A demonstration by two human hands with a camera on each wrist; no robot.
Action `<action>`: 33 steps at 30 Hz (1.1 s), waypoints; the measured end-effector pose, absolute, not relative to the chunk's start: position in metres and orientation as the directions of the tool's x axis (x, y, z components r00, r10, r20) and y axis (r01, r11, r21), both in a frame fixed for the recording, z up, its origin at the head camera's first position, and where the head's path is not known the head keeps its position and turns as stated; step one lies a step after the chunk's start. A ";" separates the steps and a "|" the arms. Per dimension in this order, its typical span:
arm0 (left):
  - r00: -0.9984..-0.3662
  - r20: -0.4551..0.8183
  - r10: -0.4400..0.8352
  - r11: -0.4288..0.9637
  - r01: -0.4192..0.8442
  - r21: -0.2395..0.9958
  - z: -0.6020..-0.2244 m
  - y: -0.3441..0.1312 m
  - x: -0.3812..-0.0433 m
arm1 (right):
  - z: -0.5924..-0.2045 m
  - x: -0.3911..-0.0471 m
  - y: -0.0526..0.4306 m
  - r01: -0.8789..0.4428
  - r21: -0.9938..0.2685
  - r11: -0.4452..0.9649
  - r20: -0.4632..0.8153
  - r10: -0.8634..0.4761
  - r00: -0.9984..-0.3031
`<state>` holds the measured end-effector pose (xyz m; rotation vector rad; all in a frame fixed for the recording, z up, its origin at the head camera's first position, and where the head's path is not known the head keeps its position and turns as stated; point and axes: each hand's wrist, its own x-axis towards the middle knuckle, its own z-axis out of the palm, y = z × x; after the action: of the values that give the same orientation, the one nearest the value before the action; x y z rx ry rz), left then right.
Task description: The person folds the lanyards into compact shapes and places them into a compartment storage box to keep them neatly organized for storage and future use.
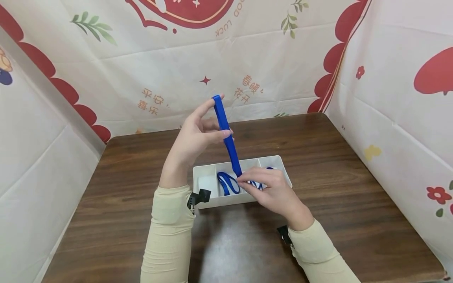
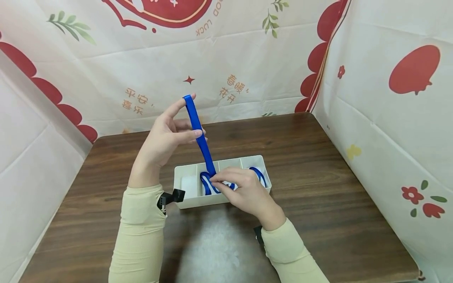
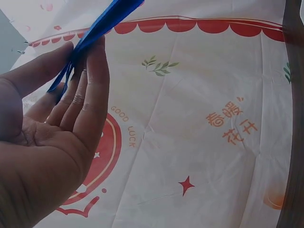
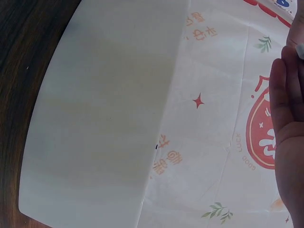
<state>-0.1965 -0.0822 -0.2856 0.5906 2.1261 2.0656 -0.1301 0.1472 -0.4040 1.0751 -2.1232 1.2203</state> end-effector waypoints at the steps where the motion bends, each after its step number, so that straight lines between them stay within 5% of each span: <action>1: -0.918 0.178 0.355 0.001 0.191 0.982 -0.285 -0.082 -0.196 | -0.404 -0.130 0.148 -0.808 -0.506 0.302 0.702 -0.401 -0.589; 8: -0.892 0.205 0.402 0.035 0.239 0.970 -0.282 -0.081 -0.190 | -0.403 -0.130 0.151 -0.772 -0.527 0.354 0.672 -0.382 -0.634; 14: -0.800 0.226 0.555 0.059 0.309 0.949 -0.274 -0.077 -0.167 | -0.400 -0.133 0.156 -0.632 -0.621 0.463 0.607 -0.227 -0.762; 19: -0.723 0.205 0.660 0.072 0.332 0.940 -0.278 -0.069 -0.152 | -0.394 -0.134 0.160 -0.588 -0.642 0.492 0.640 -0.079 -0.765; 27: -0.632 0.103 0.768 0.027 0.193 0.981 -0.307 -0.049 -0.154 | -0.388 -0.133 0.165 -0.513 -0.744 0.429 0.597 0.080 -0.798; 33: -0.635 0.002 0.773 0.041 0.053 0.998 -0.324 -0.041 -0.158 | -0.384 -0.132 0.169 -0.511 -0.752 0.416 0.594 0.091 -0.800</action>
<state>-0.1583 -0.0406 -0.3245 0.8335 1.7600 1.6469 -0.1316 0.1685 -0.3838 0.3547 -2.1131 1.3987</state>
